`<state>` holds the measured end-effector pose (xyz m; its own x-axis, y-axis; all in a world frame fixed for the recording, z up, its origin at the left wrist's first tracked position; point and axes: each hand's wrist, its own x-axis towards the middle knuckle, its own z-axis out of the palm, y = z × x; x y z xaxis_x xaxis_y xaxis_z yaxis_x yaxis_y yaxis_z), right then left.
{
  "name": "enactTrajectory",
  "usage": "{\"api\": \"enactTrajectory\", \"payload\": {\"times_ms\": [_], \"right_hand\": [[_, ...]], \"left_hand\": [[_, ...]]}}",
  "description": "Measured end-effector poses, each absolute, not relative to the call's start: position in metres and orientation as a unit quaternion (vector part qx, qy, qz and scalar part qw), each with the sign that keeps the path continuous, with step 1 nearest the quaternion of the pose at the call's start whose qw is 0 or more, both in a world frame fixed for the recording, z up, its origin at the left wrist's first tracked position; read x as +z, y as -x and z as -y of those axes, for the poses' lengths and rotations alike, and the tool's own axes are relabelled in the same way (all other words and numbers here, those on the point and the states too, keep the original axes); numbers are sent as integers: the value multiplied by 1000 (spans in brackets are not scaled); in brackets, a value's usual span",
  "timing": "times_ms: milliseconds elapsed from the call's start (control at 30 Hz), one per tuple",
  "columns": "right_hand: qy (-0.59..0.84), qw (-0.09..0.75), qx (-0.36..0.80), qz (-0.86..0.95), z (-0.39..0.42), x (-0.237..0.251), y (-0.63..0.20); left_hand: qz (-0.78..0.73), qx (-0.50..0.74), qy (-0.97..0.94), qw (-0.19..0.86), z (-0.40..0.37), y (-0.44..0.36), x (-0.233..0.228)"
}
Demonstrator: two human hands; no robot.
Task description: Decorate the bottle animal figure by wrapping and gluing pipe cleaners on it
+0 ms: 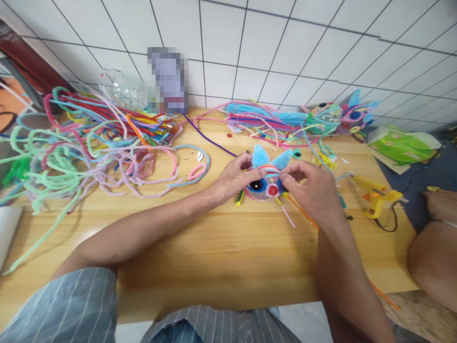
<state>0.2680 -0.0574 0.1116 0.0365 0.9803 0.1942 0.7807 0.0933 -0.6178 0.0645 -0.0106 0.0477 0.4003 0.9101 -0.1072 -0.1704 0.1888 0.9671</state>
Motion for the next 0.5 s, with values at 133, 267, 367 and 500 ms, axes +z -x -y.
{"api": "enactTrajectory", "payload": {"times_ms": [133,267,367,500], "right_hand": [[658,300,156,673,58,111,-267],[666,293,142,671,58,109,-266],[669,292,142,668,59,107,-265],[670,298,146,664,59,108,-263]], "left_hand": [[-370,398,-507,669,10,-64,45],[-370,395,-506,672,10,-65,47],[-363,396,-504,676,10,-65,50],[-346,403,-493,689,10,-66,52]]}}
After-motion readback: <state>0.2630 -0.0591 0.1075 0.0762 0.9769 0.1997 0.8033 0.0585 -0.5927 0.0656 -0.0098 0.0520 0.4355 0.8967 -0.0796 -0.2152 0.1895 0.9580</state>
